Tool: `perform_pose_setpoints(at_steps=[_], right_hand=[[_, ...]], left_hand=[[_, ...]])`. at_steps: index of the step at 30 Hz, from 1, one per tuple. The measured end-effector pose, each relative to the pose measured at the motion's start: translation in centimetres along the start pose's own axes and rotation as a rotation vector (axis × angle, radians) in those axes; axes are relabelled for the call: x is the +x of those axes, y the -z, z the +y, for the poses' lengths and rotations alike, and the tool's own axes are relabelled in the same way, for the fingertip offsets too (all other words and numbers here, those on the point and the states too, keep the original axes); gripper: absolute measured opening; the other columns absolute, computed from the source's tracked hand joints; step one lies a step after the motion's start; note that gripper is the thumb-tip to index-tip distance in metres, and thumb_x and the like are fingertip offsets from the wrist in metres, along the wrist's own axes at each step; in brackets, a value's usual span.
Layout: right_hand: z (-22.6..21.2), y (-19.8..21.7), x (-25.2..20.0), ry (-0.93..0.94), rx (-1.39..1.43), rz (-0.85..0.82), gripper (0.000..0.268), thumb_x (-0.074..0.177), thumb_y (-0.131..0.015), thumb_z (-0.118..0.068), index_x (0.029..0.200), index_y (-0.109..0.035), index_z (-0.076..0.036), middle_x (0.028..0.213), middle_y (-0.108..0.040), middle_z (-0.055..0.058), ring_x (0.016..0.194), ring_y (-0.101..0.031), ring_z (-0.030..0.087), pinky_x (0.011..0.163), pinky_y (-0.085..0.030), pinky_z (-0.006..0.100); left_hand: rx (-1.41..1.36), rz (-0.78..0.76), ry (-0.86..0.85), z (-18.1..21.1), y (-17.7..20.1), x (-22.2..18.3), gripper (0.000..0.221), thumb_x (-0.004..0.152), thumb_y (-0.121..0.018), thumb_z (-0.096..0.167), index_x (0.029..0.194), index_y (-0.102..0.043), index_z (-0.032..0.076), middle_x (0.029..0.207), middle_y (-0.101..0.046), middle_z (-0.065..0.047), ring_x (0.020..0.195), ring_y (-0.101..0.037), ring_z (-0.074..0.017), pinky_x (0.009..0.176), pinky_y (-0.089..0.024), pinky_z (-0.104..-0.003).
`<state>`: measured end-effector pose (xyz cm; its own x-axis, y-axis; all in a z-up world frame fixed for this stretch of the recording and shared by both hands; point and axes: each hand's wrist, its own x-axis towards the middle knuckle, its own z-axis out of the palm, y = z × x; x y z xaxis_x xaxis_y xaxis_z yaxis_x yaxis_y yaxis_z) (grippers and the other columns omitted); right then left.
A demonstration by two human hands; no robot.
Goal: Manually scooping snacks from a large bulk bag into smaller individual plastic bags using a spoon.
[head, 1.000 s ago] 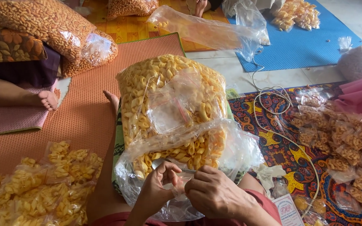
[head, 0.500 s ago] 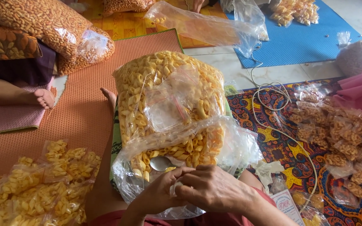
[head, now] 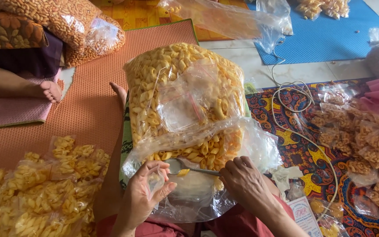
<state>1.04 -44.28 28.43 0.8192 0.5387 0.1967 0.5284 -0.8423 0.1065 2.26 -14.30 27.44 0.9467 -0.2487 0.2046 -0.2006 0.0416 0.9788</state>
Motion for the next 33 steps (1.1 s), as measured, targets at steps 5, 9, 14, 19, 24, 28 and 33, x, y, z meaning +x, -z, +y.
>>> perform_pose_setpoints(at_steps=[5, 9, 14, 19, 24, 28, 33], right_hand=[[-0.1, 1.2, 0.1, -0.012, 0.076, 0.084, 0.014, 0.091, -0.068, -0.022, 0.09, -0.067, -0.008, 0.087, -0.066, 0.007, 0.083, -0.061, 0.024, 0.094, -0.043, 0.04], [0.4, 1.1, -0.3, -0.025, 0.248, 0.129, 0.013, 0.091, -0.072, -0.024, 0.101, -0.073, -0.015, 0.082, -0.071, -0.001, 0.077, -0.067, 0.017, 0.102, -0.043, 0.041], [-0.6, 2.1, 0.9, -0.282, 0.699, 0.27, 0.013, 0.081, -0.079, -0.015, 0.093, -0.077, -0.01, 0.074, -0.073, -0.002, 0.07, -0.064, 0.013, 0.073, -0.05, 0.027], [-1.7, -1.0, 2.4, -0.665, 1.325, 0.334, 0.016, 0.085, -0.078, -0.002, 0.1, -0.079, -0.001, 0.079, -0.081, 0.011, 0.062, -0.071, 0.012, 0.055, -0.058, 0.02], [-4.2, -1.8, 4.8, -0.507, 1.622, 0.508, 0.018, 0.095, -0.07, -0.014, 0.1, -0.074, 0.003, 0.083, -0.069, 0.01, 0.068, -0.069, 0.015, 0.063, -0.065, 0.026], [-6.0, -2.3, 5.1, -0.508, 1.647, 0.442, 0.019, 0.099, -0.065, -0.018, 0.099, -0.071, 0.0, 0.078, -0.068, 0.007, 0.068, -0.064, 0.013, 0.062, -0.062, 0.028], [-6.1, -3.2, 4.6, -0.528, 1.628, 0.44, 0.026, 0.106, -0.051, -0.019, 0.105, -0.067, 0.0, 0.086, -0.073, 0.013, 0.064, -0.067, 0.017, 0.055, -0.06, 0.028]], left_hand=[[-0.125, 0.084, -0.063, -0.3, 0.0, 0.2, 0.041, 0.077, -0.081, 0.004, 0.115, -0.067, 0.01, 0.084, -0.065, -0.002, 0.084, -0.066, -0.0162, 0.091, -0.059, -0.04], [-0.133, 0.196, -0.068, 0.3, 0.5, -0.3, 0.046, 0.076, -0.079, -0.003, 0.119, -0.065, 0.006, 0.105, -0.068, -0.009, 0.087, -0.066, -0.0151, 0.097, -0.059, -0.038], [-0.129, 0.196, -0.067, 0.9, 0.5, -0.8, 0.043, 0.078, -0.078, -0.001, 0.119, -0.065, 0.006, 0.098, -0.069, -0.007, 0.084, -0.067, -0.0143, 0.085, -0.063, -0.033], [-0.081, 0.148, -0.048, 2.2, -0.3, -0.8, 0.036, 0.081, -0.077, 0.001, 0.114, -0.066, 0.01, 0.087, -0.069, -0.004, 0.074, -0.065, -0.0131, 0.071, -0.056, -0.028], [-0.075, 0.112, 0.011, 2.1, -1.1, -1.0, 0.039, 0.08, -0.077, 0.002, 0.117, -0.066, 0.01, 0.088, -0.067, -0.005, 0.079, -0.065, -0.0154, 0.076, -0.058, -0.033], [-0.094, 0.126, 0.052, 2.0, -1.0, -1.2, 0.038, 0.08, -0.077, 0.002, 0.116, -0.067, 0.009, 0.092, -0.068, -0.007, 0.087, -0.067, -0.017, 0.084, -0.058, -0.035], [-0.089, 0.095, 0.009, 2.0, -1.2, -1.3, 0.039, 0.08, -0.077, 0.0, 0.116, -0.066, 0.009, 0.086, -0.068, -0.005, 0.091, -0.068, -0.0172, 0.089, -0.056, -0.035]])
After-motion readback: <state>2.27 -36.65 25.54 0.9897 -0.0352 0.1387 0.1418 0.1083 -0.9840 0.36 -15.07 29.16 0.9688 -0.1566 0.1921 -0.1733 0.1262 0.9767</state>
